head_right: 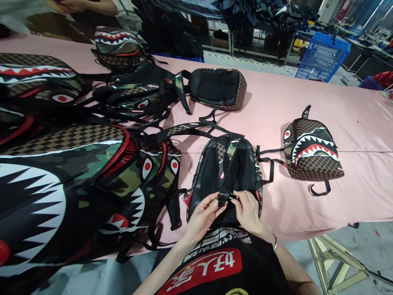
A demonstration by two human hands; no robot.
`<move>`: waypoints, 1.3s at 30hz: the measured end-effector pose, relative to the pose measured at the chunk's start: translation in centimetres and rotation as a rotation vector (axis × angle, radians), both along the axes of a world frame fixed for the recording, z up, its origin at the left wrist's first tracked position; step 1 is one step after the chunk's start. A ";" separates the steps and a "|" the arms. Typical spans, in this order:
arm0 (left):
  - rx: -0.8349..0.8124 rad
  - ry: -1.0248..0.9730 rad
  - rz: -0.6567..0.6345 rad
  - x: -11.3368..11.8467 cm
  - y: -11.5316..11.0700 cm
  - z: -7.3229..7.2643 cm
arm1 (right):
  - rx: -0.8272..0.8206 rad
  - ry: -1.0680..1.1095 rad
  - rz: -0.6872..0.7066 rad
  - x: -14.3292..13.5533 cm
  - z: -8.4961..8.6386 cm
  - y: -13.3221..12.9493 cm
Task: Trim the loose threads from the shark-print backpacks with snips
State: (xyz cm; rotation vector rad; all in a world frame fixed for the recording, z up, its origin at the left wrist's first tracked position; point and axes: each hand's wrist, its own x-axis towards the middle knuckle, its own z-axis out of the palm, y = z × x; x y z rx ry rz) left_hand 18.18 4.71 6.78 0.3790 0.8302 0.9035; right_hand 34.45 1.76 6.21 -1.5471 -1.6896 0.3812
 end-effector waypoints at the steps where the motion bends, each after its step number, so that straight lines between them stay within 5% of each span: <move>1: 0.001 0.008 0.003 0.0 0.0 -0.1 | 0.000 -0.020 0.005 0.0 0.0 0.1; 12: 0.037 0.106 0.019 0.2 -0.2 0.1 | 0.003 -0.049 0.026 0.2 0.0 0.0; 19: 0.019 0.041 -0.009 0.0 0.0 0.3 | -0.149 0.434 -0.042 0.3 0.4 -0.2; 22: 0.007 0.021 -0.002 0.0 0.0 -0.2 | -0.206 0.602 0.033 0.2 0.5 0.5; 29: -0.031 0.031 0.021 -0.1 0.0 -0.3 | -0.216 0.540 0.202 -1.6 -0.1 2.0; 32: -0.002 0.085 0.025 -0.2 -0.2 0.0 | -0.292 0.681 0.116 -2.2 -0.8 2.3; 39: 0.258 0.493 -0.036 -0.6 -0.5 -0.5 | -0.374 1.085 -0.354 0.9 -1.1 2.7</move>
